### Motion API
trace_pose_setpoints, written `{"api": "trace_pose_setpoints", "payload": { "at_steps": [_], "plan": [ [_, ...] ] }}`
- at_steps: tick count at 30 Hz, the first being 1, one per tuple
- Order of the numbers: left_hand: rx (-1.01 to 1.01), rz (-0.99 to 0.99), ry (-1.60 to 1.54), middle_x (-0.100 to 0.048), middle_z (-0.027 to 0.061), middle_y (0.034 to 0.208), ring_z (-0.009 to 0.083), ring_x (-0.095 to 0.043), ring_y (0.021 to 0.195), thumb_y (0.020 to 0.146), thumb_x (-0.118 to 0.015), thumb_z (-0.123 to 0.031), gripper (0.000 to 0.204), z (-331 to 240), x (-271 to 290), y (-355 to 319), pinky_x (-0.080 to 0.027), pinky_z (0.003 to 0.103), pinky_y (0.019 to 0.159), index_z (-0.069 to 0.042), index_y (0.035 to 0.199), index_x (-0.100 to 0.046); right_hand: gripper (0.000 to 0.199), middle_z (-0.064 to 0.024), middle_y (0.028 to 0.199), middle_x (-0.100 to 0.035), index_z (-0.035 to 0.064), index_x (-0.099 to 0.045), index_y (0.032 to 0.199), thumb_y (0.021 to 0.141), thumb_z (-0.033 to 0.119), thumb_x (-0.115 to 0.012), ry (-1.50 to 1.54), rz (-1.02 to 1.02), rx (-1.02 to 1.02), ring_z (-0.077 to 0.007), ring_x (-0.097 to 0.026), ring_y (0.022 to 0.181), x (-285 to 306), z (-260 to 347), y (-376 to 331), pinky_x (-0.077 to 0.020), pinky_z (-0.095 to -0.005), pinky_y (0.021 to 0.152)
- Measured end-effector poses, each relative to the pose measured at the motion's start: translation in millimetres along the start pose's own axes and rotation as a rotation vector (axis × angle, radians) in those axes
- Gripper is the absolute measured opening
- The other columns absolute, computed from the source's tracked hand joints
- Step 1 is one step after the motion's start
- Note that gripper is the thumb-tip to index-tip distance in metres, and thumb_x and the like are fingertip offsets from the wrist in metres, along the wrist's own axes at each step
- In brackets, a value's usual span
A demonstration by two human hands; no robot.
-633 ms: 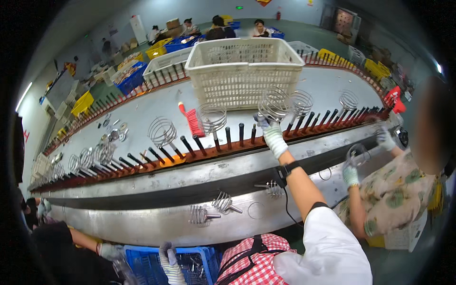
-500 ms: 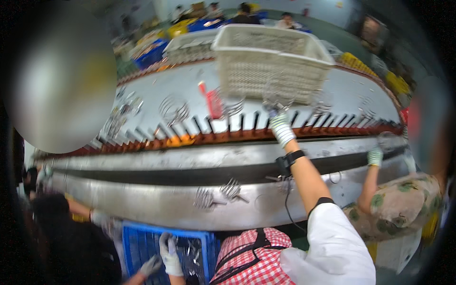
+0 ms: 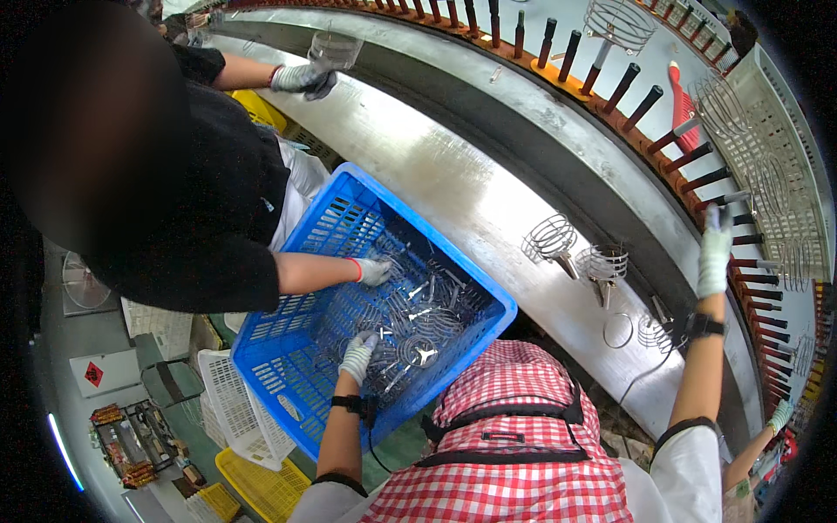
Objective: Workers are assembling and inspecting metal wire rack components on a production line.
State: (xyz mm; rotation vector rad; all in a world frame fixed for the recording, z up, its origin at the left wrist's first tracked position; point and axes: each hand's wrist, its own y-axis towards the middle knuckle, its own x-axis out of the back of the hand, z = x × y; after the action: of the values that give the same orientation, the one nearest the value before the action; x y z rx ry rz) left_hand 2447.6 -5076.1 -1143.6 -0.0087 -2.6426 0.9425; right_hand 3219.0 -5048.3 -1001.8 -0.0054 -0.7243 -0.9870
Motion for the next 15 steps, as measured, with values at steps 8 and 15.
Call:
{"api": "trace_pose_setpoints", "payload": {
  "at_steps": [8,15],
  "plan": [
    [0.243,-0.22,0.036,-0.061,0.0066,0.084,0.0209,-0.057,0.069,0.083,-0.06,-0.027,0.032,113.0,-7.1,125.6,-0.046,0.035,0.063,-0.008,0.108,-0.056,0.058,-0.0147,0.13,-0.045,0.0009,-0.037,0.132,0.09,0.039,-0.05,0.18,0.776,-0.174,-0.0227,-0.037,0.125,-44.1,176.0,-247.3,-0.0267,-0.033,0.103],
    [0.428,-0.032,0.332,-0.055,0.0126,0.116,0.0235,-0.053,0.096,0.083,-0.057,-0.04,0.052,88.4,-39.3,159.7,-0.04,0.035,0.087,-0.005,0.12,-0.047,0.063,-0.0007,0.074,-0.047,-0.002,-0.038,0.129,0.088,0.043,-0.055,0.217,0.813,-0.447,-0.0088,-0.047,0.068,-28.6,193.1,-302.5,-0.0411,-0.0233,0.064]
  ]
}}
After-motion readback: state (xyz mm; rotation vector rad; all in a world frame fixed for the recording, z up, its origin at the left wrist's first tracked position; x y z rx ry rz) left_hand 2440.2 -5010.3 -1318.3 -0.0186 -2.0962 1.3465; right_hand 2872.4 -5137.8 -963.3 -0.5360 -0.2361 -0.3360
